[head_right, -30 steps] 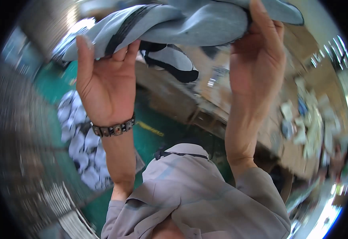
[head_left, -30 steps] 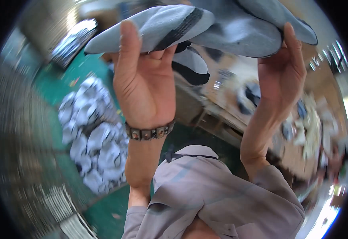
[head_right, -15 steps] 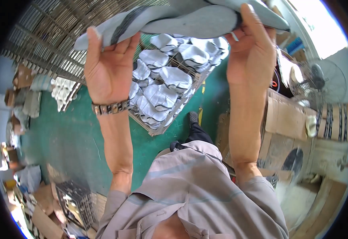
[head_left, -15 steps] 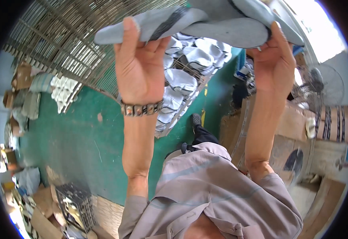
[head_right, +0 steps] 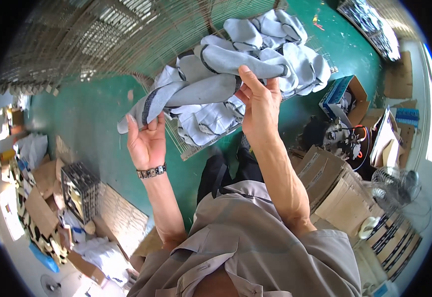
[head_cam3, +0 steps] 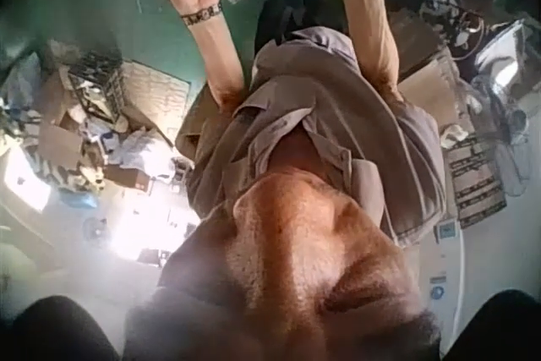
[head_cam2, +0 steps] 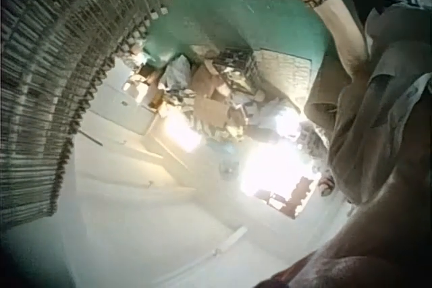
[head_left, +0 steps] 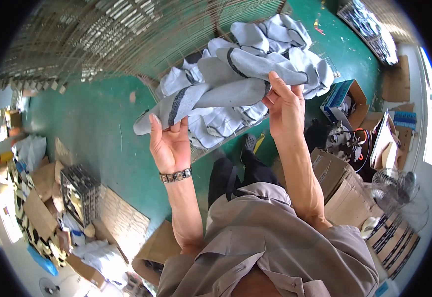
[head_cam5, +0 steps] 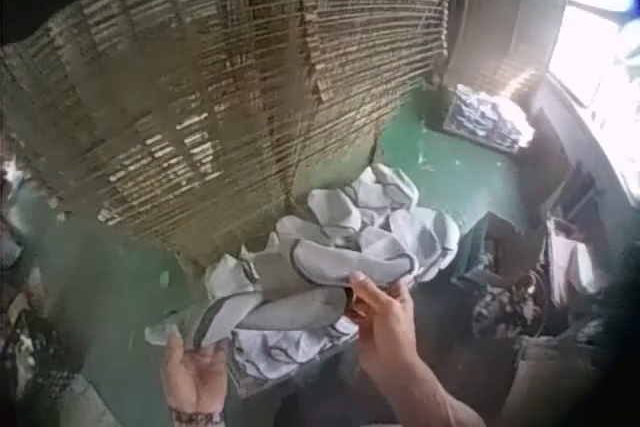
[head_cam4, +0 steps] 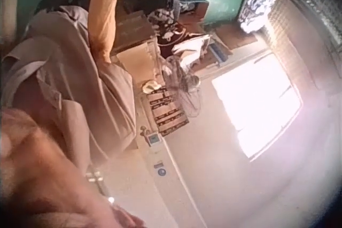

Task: Applying adhesive and organizing bicycle seat covers in a workshop environment.

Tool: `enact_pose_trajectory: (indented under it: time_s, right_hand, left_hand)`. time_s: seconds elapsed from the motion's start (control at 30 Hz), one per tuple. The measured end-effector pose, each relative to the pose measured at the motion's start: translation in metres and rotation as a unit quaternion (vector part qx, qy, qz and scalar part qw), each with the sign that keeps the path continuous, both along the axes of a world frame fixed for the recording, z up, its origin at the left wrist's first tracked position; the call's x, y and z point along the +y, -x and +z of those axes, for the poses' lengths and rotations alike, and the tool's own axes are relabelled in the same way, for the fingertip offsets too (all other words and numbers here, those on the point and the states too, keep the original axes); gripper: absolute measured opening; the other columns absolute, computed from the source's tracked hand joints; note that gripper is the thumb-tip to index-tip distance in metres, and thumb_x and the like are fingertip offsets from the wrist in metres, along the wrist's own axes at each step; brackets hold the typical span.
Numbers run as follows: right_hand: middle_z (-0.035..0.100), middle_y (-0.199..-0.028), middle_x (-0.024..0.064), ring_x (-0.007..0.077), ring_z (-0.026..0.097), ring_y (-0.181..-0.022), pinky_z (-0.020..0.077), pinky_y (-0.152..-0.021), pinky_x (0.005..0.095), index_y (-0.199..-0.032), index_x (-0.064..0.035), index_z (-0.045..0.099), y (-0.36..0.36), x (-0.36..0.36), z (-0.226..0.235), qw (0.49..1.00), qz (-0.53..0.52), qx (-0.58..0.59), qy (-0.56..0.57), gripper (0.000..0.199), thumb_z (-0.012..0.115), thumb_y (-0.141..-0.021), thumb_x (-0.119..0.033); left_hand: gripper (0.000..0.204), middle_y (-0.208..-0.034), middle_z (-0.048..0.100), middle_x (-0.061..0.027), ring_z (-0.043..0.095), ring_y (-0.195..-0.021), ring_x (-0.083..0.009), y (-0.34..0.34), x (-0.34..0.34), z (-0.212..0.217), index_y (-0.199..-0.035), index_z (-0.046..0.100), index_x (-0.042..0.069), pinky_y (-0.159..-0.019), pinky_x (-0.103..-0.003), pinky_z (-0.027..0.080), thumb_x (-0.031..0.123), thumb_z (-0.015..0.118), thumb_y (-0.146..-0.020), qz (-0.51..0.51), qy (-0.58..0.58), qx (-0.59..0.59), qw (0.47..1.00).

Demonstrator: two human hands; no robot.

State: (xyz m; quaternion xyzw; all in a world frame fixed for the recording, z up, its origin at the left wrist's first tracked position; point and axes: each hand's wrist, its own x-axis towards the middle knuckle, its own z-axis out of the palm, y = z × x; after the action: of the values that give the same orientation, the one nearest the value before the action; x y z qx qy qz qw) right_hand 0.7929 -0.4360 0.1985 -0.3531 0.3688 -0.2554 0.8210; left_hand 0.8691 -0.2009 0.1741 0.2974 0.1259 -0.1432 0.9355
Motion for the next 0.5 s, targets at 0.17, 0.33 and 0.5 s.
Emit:
enact_pose_trajectory:
  time_s: [0.17,0.33,0.5]
  right_hand:
    - [0.065,-0.100,-0.0039,0.0085,0.061,-0.089,0.0505,-0.083,0.0342,-0.112,-0.0157,0.058,-0.029,-0.011,-0.036,0.999,0.018,0.044,-0.008,0.035,0.082,-0.087,-0.020]
    - [0.063,-0.098,-0.0023,0.0104,0.062,-0.090,0.0529,-0.081,0.0358,-0.112,-0.0136,0.057,-0.095,-0.030,-0.047,0.996,0.067,0.051,-0.003,0.035,0.081,-0.087,-0.018]
    - [0.063,-0.100,-0.0024,0.0118,0.063,-0.087,0.0516,-0.078,0.0354,-0.112,-0.0159,0.056,-0.147,-0.030,-0.037,0.996,0.085,-0.017,0.012,0.033,0.079,-0.089,-0.019]
  left_hand:
    - [0.041,-0.127,0.067,-0.0168,0.068,-0.114,-0.0279,-0.022,-0.006,-0.034,-0.128,0.058,0.002,-0.114,-0.052,0.043,0.028,0.069,-0.099,0.016,0.011,0.064,0.998]
    - [0.040,-0.128,0.067,-0.0154,0.067,-0.115,-0.0289,-0.087,-0.020,-0.037,-0.127,0.059,0.003,-0.111,-0.052,0.044,0.029,0.070,-0.098,0.038,-0.031,0.023,0.999]
    - [0.044,-0.140,0.061,-0.0144,0.064,-0.123,-0.0272,-0.126,-0.019,-0.025,-0.136,0.056,0.011,-0.110,-0.050,0.044,0.032,0.069,-0.099,0.057,-0.058,-0.038,0.996]
